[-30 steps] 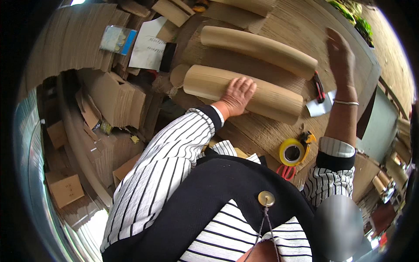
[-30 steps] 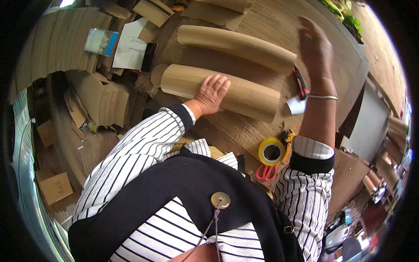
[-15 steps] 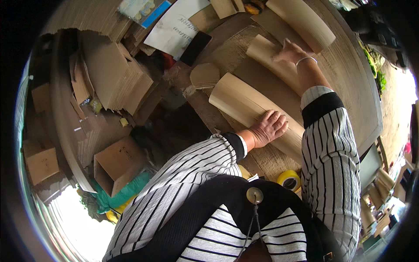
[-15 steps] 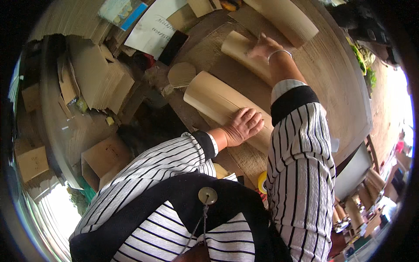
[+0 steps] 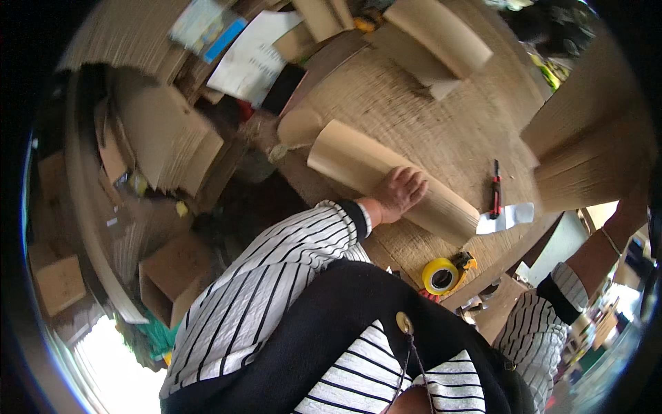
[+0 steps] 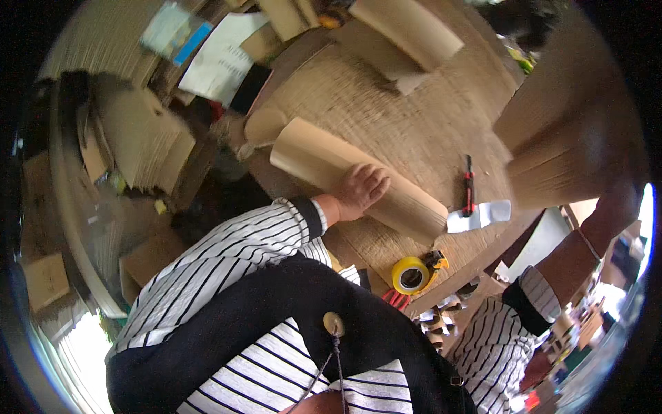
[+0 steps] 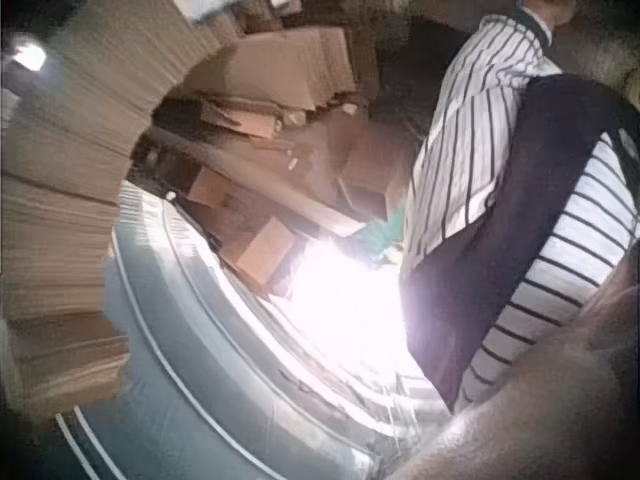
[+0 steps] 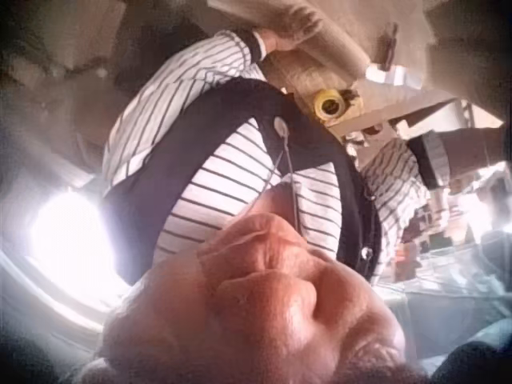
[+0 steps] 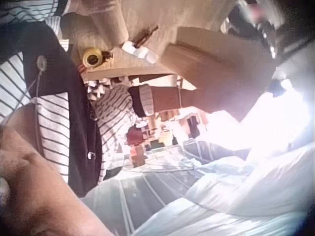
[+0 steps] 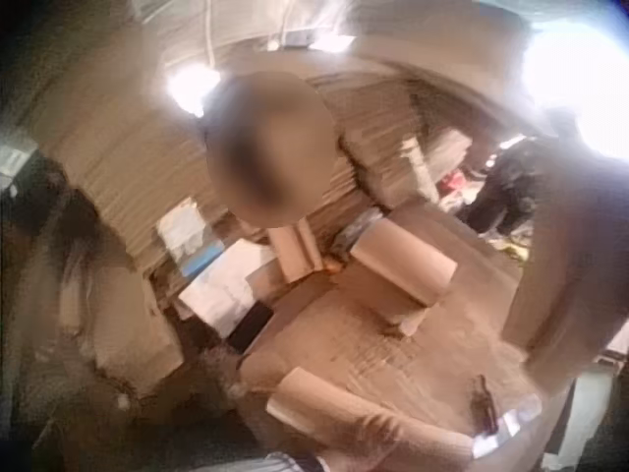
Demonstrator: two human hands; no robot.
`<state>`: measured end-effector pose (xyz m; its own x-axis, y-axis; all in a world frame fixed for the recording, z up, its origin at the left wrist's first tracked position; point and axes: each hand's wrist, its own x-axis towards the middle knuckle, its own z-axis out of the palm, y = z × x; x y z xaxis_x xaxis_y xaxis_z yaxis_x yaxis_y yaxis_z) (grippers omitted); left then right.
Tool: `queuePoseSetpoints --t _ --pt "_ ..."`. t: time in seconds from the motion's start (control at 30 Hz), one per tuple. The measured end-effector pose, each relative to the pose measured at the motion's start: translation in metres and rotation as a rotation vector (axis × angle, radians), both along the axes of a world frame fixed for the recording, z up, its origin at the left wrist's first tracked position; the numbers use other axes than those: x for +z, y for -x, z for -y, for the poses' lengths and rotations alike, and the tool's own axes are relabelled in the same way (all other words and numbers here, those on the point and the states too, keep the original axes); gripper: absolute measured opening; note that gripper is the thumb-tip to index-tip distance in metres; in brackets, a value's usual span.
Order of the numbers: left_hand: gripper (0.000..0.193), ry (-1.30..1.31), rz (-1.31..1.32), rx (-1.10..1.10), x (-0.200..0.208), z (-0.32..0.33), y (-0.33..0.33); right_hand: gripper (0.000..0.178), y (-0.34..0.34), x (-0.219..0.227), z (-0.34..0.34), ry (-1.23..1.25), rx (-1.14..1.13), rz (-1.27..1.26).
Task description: The person places a plastic-wrapped item into a cardboard tube, rolls the tube to secure the contents, and uses a tape dispenser to seal the seam. The person then places the finished tube aside and repeats the process with another item.
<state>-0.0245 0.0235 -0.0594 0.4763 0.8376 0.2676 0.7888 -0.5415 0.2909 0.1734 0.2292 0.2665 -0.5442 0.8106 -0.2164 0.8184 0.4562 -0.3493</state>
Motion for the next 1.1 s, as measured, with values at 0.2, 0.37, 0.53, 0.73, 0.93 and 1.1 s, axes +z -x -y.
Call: queuePoseSetpoints --t 0.2,0.37,0.53,0.73,0.93,1.1 --pt "0.069 0.077 -0.196 0.051 -0.003 0.011 0.019 0.064 0.093 0.01 -0.004 -0.589 0.364 0.009" --pt "0.07 0.076 -0.187 -0.001 0.002 0.005 0.01 0.073 0.133 -0.028 -0.006 -0.91 0.172 -0.354" --pt "0.063 0.079 -0.118 0.005 0.003 0.006 0.019 0.125 0.04 -0.196 0.083 0.234 0.058 0.405" --pt "0.09 0.26 -0.101 -0.075 0.023 -0.004 0.023 0.12 0.031 -0.224 0.138 0.473 -0.046 0.448" --pt "0.103 0.581 -0.136 -0.209 0.026 -0.042 0.036 0.106 0.031 -0.238 0.171 0.279 -0.108 0.363" --pt "0.07 0.926 -0.171 -0.282 0.022 -0.081 0.027 0.107 0.032 -0.243 0.183 0.23 -0.131 0.379"
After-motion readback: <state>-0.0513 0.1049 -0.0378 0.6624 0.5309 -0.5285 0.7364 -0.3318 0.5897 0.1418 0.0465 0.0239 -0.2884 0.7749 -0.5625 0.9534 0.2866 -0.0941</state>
